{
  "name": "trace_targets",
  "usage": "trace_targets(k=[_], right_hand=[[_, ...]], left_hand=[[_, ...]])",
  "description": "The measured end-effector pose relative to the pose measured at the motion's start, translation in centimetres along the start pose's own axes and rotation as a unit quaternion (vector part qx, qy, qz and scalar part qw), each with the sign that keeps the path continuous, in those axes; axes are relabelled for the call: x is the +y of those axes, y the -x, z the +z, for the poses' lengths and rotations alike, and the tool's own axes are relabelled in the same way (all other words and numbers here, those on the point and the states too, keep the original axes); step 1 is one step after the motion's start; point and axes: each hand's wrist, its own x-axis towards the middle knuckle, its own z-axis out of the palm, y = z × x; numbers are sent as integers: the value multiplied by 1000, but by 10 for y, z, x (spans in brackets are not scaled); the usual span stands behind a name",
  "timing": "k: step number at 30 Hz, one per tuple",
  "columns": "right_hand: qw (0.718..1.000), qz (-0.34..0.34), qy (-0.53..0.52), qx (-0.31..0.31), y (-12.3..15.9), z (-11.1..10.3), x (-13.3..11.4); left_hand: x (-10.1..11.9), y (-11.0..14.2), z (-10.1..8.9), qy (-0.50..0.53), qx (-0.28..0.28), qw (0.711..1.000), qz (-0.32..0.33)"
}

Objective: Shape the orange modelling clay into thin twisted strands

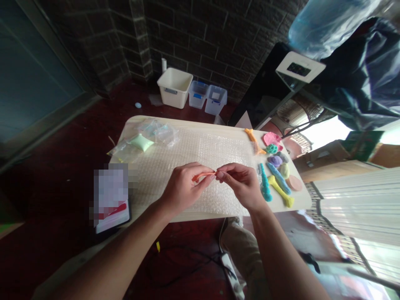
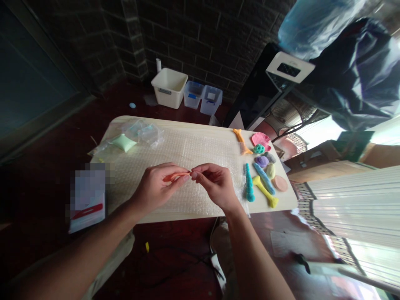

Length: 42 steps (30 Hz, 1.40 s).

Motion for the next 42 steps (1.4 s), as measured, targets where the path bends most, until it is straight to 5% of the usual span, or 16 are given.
trace_targets(k=[13, 23, 29, 42], right_hand=[[1000, -6, -4, -20, 0, 0, 3], [994, -57, 84, -43, 2, -6, 2], [997, -9, 71, -29, 3, -6, 3], [994, -44, 96, -17, 1, -8, 7]], left_hand=[[1, -2, 4, 34, 9, 999, -39], [-6, -1, 5, 127, -64, 984, -109], [-9, 0, 5, 64, -26, 995, -70], [-10, -2, 5, 30, -31, 999, -24]])
